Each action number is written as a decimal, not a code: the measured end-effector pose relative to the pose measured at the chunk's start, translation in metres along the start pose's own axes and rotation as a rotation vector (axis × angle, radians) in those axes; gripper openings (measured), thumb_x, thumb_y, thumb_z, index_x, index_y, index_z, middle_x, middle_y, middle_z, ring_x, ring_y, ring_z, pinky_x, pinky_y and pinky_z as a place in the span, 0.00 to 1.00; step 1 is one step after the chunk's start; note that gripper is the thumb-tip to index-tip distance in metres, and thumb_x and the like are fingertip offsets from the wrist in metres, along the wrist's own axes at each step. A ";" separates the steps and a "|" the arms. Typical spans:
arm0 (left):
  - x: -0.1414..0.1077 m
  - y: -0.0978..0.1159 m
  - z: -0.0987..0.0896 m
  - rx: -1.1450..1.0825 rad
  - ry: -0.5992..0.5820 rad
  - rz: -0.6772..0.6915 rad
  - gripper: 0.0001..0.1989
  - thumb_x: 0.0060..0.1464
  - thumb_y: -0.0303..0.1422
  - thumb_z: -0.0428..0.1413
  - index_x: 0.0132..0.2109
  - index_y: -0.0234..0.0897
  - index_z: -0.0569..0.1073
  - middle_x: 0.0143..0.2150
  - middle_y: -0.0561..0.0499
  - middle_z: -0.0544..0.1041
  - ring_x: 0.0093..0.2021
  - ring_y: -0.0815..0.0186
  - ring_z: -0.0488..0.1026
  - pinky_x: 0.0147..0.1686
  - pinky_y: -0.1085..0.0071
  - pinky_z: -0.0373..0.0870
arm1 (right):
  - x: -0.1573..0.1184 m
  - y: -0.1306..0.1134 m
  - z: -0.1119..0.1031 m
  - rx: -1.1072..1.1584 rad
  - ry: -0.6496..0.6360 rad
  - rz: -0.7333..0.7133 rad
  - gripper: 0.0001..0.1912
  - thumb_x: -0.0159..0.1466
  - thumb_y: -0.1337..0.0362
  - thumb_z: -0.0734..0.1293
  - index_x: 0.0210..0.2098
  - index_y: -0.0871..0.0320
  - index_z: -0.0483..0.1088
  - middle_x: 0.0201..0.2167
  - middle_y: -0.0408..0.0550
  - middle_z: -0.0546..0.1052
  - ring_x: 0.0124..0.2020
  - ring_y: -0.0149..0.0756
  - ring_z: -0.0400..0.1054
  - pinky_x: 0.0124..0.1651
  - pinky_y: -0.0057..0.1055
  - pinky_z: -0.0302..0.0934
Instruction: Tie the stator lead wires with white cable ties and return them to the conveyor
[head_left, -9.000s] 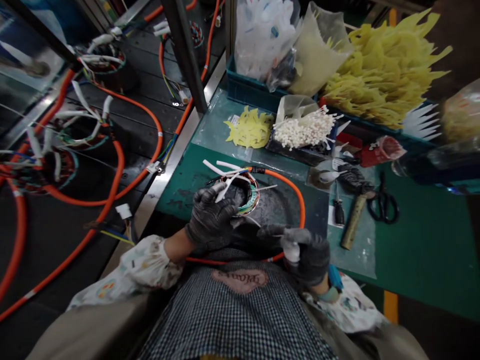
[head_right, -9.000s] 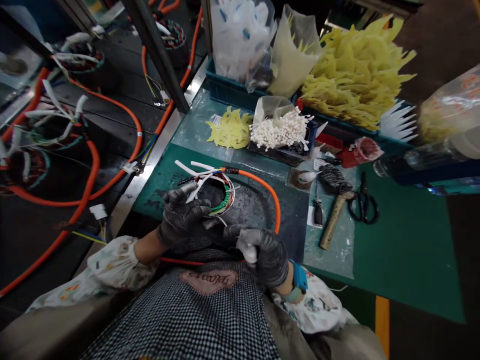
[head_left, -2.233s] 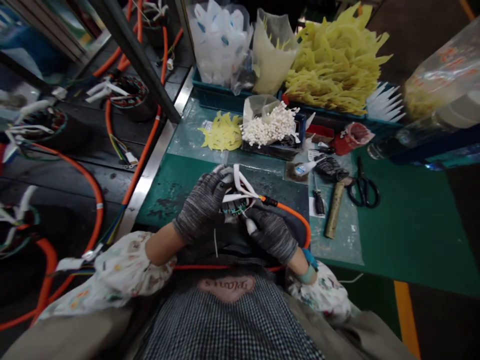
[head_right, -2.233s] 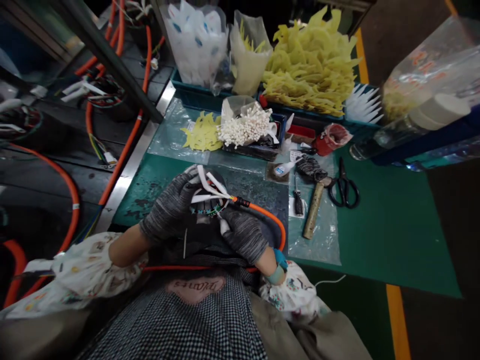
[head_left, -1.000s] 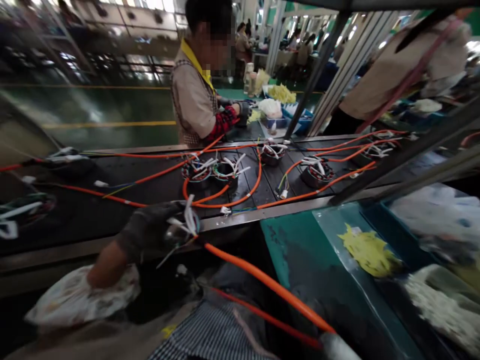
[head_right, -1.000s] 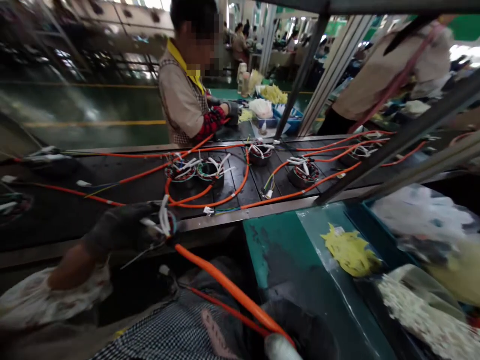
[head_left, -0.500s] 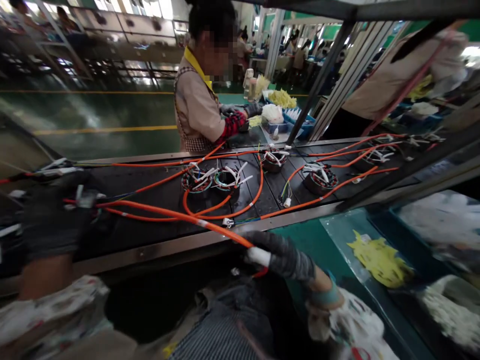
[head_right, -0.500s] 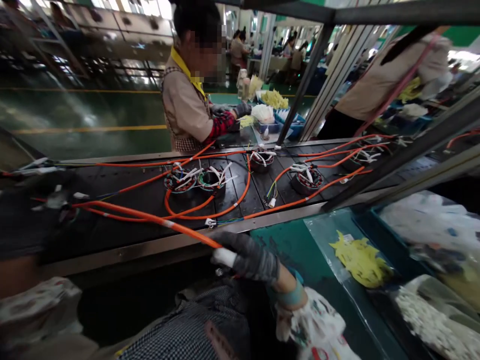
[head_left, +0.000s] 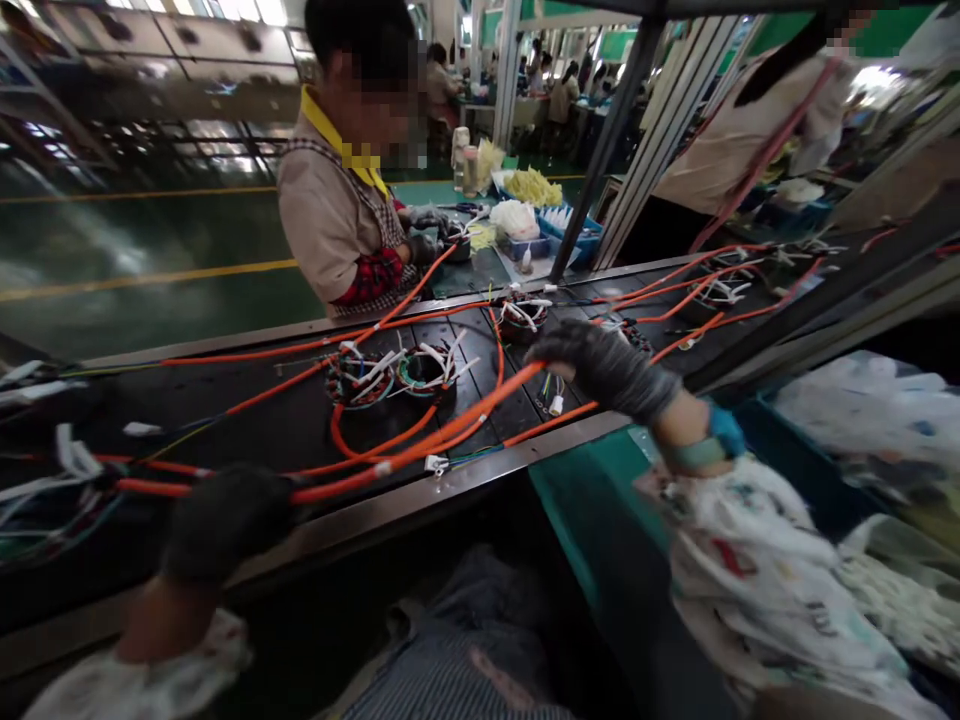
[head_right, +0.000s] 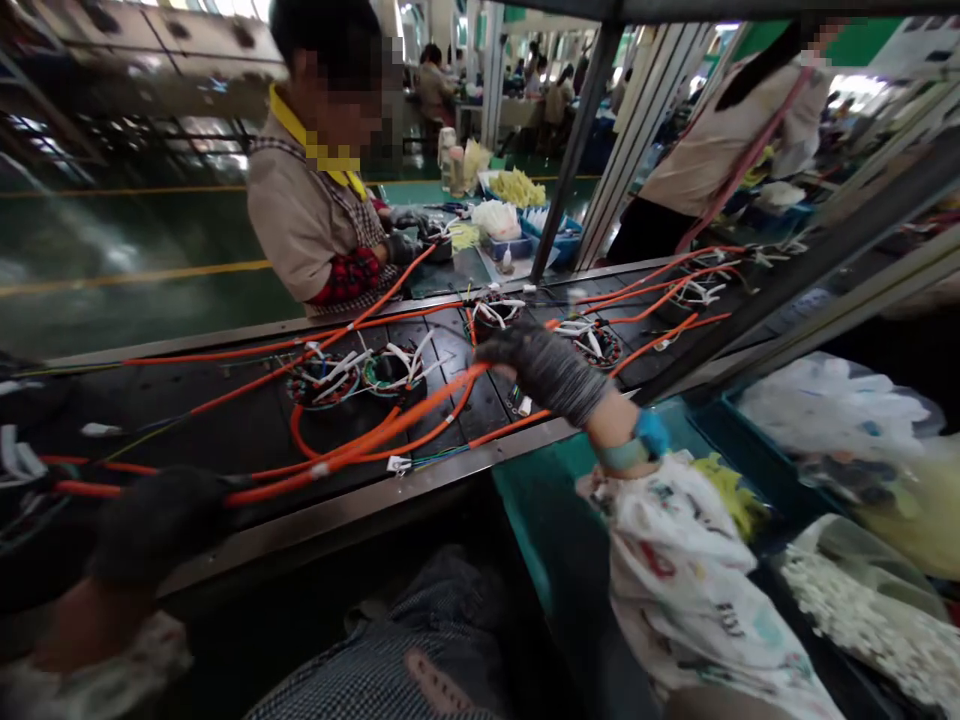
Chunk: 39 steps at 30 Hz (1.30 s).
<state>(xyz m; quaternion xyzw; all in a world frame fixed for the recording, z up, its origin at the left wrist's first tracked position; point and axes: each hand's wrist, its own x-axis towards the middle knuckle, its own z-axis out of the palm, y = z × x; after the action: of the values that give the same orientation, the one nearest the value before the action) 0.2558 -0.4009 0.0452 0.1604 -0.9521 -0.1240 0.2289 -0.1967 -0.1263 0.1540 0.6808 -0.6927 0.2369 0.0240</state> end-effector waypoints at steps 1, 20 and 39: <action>0.000 0.004 0.018 0.029 -0.004 0.042 0.13 0.66 0.49 0.58 0.38 0.54 0.85 0.33 0.55 0.86 0.35 0.48 0.83 0.36 0.49 0.85 | -0.008 0.008 0.023 -0.064 -0.059 0.045 0.14 0.73 0.72 0.72 0.49 0.49 0.89 0.52 0.50 0.90 0.57 0.45 0.84 0.72 0.51 0.75; 0.056 0.010 0.009 0.382 -0.021 -0.122 0.24 0.75 0.35 0.50 0.66 0.40 0.86 0.63 0.38 0.87 0.58 0.41 0.85 0.57 0.46 0.81 | 0.017 -0.137 0.266 -0.006 -0.114 0.029 0.32 0.73 0.58 0.79 0.71 0.68 0.77 0.66 0.66 0.84 0.64 0.59 0.81 0.69 0.49 0.76; 0.136 -0.009 -0.033 0.481 -0.116 -0.389 0.30 0.73 0.35 0.49 0.72 0.26 0.79 0.67 0.32 0.83 0.62 0.42 0.81 0.67 0.40 0.74 | -0.033 -0.091 0.105 -0.079 -0.142 -0.004 0.20 0.77 0.46 0.73 0.47 0.57 0.86 0.33 0.51 0.86 0.33 0.40 0.77 0.35 0.33 0.58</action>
<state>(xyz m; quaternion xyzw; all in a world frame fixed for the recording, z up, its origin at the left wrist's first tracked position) 0.1588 -0.4635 0.1252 0.3818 -0.9171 0.0541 0.1017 -0.0771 -0.1301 0.0762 0.6958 -0.7001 0.1605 0.0025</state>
